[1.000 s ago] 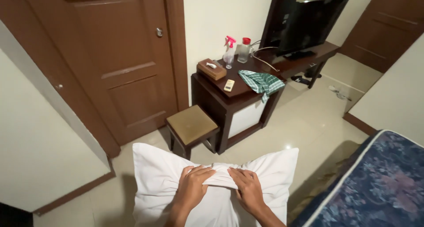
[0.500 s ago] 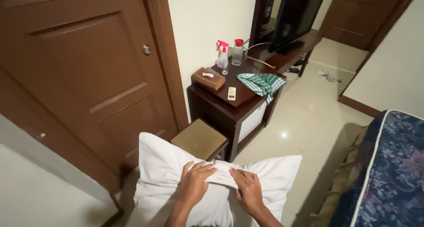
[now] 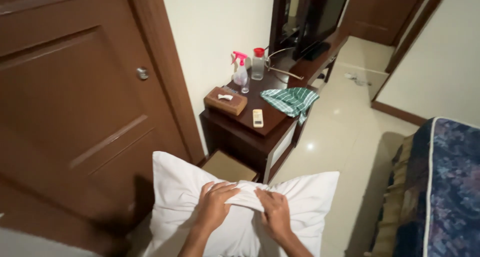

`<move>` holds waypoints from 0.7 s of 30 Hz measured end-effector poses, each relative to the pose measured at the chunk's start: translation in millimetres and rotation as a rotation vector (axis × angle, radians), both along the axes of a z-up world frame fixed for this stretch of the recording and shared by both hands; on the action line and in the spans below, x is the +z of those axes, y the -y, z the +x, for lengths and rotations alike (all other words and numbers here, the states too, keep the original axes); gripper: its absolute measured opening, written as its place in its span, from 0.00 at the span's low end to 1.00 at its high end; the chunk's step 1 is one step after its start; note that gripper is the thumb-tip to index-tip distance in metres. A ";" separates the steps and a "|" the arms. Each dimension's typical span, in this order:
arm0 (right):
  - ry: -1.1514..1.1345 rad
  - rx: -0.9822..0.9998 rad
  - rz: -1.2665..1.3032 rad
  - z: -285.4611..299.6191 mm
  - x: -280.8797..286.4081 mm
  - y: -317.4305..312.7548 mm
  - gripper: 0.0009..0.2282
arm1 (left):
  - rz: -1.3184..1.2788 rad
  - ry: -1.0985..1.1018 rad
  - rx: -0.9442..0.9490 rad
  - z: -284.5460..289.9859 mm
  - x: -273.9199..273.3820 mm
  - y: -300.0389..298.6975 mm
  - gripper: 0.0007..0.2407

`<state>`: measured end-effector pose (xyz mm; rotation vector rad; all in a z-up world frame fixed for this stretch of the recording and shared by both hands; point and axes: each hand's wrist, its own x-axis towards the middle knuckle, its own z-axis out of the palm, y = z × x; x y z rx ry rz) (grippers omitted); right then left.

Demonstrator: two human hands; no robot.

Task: The person arranges white pillows on a floral-patterned mattress, smoothing and patting them into place. They move the pillows between the bed and a nearby side table, then return to the bed to fold and smooth a white sheet over the mattress.

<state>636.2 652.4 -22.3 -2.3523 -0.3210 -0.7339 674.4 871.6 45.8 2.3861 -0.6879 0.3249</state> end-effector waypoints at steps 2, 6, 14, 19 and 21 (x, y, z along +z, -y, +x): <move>-0.012 0.019 0.016 17.3 7.1 -3.8 0.29 | 0.010 -0.009 -0.015 24.1 -9.6 -2.7 0.20; -0.014 0.067 -0.013 50.1 4.9 -3.0 0.30 | 0.027 -0.016 -0.035 69.9 -17.9 -4.4 0.20; -0.112 -0.043 -0.011 108.7 -6.7 -14.4 0.30 | 0.060 -0.099 -0.089 132.6 -17.6 -12.4 0.20; -0.084 -0.044 -0.006 126.6 -0.9 -25.0 0.29 | 0.022 -0.114 -0.139 164.0 -23.8 -19.0 0.20; -0.146 -0.070 -0.038 134.9 -4.8 -33.1 0.28 | 0.042 -0.065 -0.150 180.2 -37.0 -26.5 0.19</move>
